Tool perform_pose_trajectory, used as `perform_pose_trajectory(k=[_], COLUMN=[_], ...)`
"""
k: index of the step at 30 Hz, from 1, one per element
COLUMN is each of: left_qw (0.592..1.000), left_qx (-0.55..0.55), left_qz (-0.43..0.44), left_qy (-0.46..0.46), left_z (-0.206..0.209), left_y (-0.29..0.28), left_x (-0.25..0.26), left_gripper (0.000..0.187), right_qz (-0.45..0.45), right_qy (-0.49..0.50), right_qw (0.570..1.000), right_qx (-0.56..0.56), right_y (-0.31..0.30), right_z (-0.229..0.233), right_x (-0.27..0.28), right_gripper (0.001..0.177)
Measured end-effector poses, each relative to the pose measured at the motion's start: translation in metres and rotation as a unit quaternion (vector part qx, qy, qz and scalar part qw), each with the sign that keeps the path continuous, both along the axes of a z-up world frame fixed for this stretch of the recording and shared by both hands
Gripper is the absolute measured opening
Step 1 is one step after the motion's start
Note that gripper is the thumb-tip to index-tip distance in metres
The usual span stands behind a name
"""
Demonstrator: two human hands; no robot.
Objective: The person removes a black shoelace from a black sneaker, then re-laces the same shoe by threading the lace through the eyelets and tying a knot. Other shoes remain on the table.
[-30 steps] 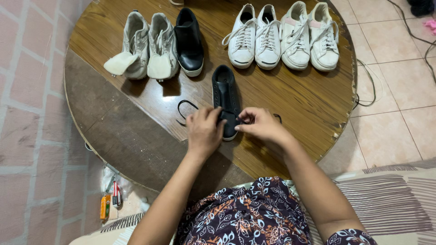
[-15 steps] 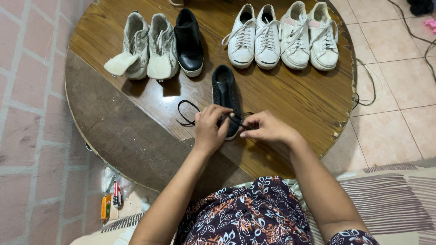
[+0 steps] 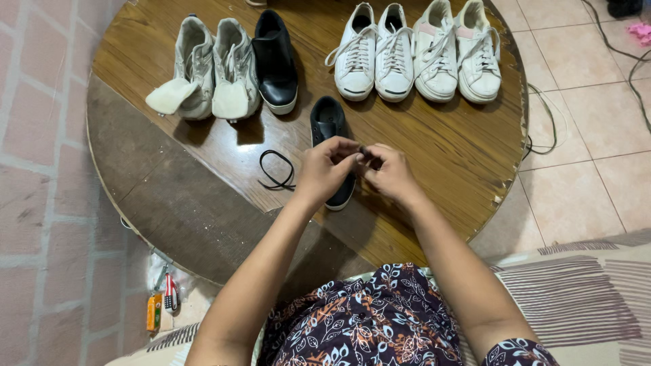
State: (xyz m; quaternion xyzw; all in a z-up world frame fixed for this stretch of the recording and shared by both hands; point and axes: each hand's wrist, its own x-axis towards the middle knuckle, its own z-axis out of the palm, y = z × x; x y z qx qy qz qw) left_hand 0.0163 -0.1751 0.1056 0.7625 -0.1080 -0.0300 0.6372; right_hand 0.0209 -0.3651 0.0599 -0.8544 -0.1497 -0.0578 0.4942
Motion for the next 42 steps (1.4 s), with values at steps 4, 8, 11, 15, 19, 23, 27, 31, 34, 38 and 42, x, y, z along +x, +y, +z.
perform_pose_trajectory(k=[4,8,11,15,19,23,27,31,34,38,42], left_qw=[0.995,0.970,0.962,0.939,0.918,0.895,0.881,0.906,0.944,0.971,0.971], left_qx=[-0.021,0.162,0.187,0.224,0.264,0.310,0.335,0.313,0.223,0.049,-0.080], left_qz=[-0.006,0.062,0.063,0.044,0.047,0.084,0.117,0.119,0.154,0.201,0.223], left_qy=[-0.100,-0.173,-0.189,-0.256,-0.292,-0.310,-0.314,-0.257,-0.186,-0.120,-0.042], left_z=[-0.001,-0.003,-0.004,-0.007,-0.011,-0.016,-0.019,-0.017,-0.015,-0.018,-0.023], left_y=[0.003,0.015,0.019,0.021,0.015,0.003,-0.003,0.001,0.005,0.016,0.036], left_x=[0.000,-0.006,-0.010,-0.012,-0.011,-0.010,-0.007,-0.004,-0.002,0.004,0.014], left_gripper=[0.029,0.026,0.023,0.023,0.023,0.014,0.013,0.013,0.009,0.012,0.010], right_qz=[-0.022,0.007,0.027,0.085,0.119,0.110,0.046,-0.079,-0.152,-0.255,-0.327], right_qy=[0.146,0.062,0.108,0.078,0.002,0.011,0.074,0.165,0.149,0.021,-0.176], right_qw=[0.979,0.993,0.984,0.980,0.984,0.984,0.978,0.971,0.964,0.961,0.928], right_qx=[0.139,0.101,0.142,0.161,0.132,0.137,0.191,0.151,0.161,0.106,-0.022], right_y=[0.005,0.000,-0.005,-0.017,-0.024,-0.016,-0.002,-0.003,-0.009,-0.019,-0.019], right_z=[-0.011,-0.019,-0.026,-0.027,-0.021,-0.013,-0.005,0.002,-0.001,-0.009,-0.011], right_x=[-0.002,0.004,0.009,0.014,0.013,0.014,0.009,0.012,0.020,0.026,0.021], right_gripper=[0.010,0.013,0.013,0.013,0.023,0.020,0.016,0.016,0.023,0.025,0.031])
